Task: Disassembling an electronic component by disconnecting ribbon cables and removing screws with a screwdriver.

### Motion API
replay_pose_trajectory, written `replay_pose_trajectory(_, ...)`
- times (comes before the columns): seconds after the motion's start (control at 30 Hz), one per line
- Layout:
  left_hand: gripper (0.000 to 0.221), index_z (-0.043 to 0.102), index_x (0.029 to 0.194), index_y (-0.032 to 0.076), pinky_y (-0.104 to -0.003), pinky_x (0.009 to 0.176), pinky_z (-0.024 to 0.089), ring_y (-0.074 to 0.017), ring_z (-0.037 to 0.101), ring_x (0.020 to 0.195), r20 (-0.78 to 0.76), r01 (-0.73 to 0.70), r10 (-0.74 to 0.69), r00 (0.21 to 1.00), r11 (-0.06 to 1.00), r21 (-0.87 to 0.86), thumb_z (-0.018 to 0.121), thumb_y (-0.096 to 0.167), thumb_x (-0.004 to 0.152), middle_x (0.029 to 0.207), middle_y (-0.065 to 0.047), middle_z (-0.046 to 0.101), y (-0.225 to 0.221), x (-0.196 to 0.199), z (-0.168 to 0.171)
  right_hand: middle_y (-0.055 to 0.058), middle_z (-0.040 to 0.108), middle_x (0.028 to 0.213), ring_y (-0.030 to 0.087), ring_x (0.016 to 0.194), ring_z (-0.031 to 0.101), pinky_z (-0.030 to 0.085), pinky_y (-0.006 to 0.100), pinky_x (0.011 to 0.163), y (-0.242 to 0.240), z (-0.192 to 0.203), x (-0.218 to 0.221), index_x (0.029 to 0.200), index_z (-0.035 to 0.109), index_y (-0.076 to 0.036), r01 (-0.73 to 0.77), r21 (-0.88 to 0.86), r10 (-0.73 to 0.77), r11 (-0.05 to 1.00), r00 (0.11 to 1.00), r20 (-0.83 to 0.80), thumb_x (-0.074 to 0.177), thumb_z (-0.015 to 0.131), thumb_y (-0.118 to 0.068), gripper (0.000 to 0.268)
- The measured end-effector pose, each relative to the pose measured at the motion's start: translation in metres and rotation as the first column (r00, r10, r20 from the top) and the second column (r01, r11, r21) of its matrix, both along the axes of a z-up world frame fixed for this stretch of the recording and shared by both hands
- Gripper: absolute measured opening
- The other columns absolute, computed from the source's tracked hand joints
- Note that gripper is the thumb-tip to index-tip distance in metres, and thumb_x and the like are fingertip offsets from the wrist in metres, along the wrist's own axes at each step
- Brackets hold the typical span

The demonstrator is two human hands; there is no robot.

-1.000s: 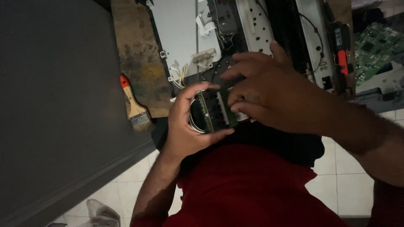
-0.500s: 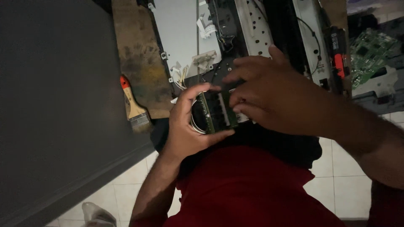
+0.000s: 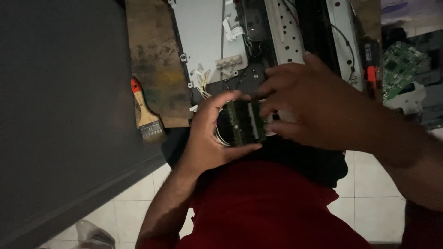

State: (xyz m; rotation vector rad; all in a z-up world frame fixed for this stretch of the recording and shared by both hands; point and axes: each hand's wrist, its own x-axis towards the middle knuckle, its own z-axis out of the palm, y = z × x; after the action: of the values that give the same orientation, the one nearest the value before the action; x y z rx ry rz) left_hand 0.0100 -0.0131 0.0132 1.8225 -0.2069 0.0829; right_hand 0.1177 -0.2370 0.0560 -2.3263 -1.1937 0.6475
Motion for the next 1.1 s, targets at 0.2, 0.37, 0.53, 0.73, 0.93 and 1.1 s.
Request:
replay_pose_trajectory(0.2,0.080,0.053,0.140,0.010,-0.037,0.112,0.044,-0.0226,0.063,0.127,0.006,-0.008,0.008,1.000,0.992,0.124,0.093,0.035,0.074,0.136,-0.005,0.066,0.000,0.001,0.003,-0.004,0.069,0.134,0.035,0.141,0.047,0.025,0.073,0.110,0.006,0.002,-0.001,0.103,0.082,-0.033,-0.114,-0.070,0.126,0.991,0.971,0.203,0.085,0.073,-0.038,0.021)
replay_pose_trajectory(0.37,0.081,0.051,0.142,0.010,-0.040,0.114,0.045,-0.0244,0.061,0.132,0.012,0.002,-0.004,1.000,0.992,0.130,0.091,0.039,0.077,0.138,-0.006,0.064,0.003,0.000,0.002,-0.007,0.071,0.131,0.035,0.137,0.053,0.033,0.068,0.103,0.010,0.006,0.000,0.098,0.082,-0.035,-0.145,-0.111,0.171,0.983,0.946,0.275,0.084,0.073,-0.033,0.017)
replay_pose_trajectory(0.53,0.081,0.052,0.141,0.007,-0.039,0.115,0.048,-0.0249,0.062,0.132,-0.004,0.001,0.000,1.000,0.998,0.065,0.091,0.037,0.075,0.137,-0.009,0.064,0.003,0.002,0.005,-0.005,0.070,0.130,0.034,0.136,0.053,0.028,0.072,0.108,0.012,0.007,-0.002,0.098,0.081,-0.031,-0.150,-0.069,0.162,0.986,0.952,0.261,0.086,0.071,-0.029,0.016)
replay_pose_trajectory(0.73,0.082,0.051,0.141,0.007,-0.039,0.116,0.049,-0.0242,0.062,0.132,0.016,0.004,-0.005,1.000,1.000,0.027,0.092,0.034,0.076,0.137,-0.009,0.064,0.004,0.002,0.001,-0.002,0.070,0.129,0.035,0.135,0.053,0.025,0.077,0.109,0.013,0.009,-0.004,0.112,0.077,-0.028,-0.143,-0.026,0.145,0.989,0.948,0.282,0.083,0.074,-0.026,0.028)
replay_pose_trajectory(0.93,0.084,0.051,0.141,0.007,-0.039,0.114,0.049,-0.0249,0.063,0.130,0.056,-0.010,0.006,0.998,0.998,0.061,0.094,0.034,0.074,0.137,-0.010,0.065,0.005,0.002,-0.003,-0.003,0.071,0.126,0.035,0.134,0.055,0.027,0.077,0.111,0.011,0.007,-0.010,0.100,0.079,-0.027,-0.127,-0.052,0.137,0.990,0.897,0.421,0.082,0.077,-0.031,0.019)
replay_pose_trajectory(1.1,0.086,0.053,0.139,0.007,-0.039,0.111,0.047,-0.0251,0.064,0.128,0.065,-0.030,0.022,0.998,0.990,0.137,0.095,0.038,0.071,0.136,-0.009,0.066,0.005,0.002,-0.005,0.005,0.068,0.136,0.037,0.141,0.050,0.025,0.078,0.113,0.012,0.010,-0.012,0.096,0.079,-0.023,-0.173,-0.051,0.177,0.984,0.873,0.455,0.083,0.075,-0.027,0.015)
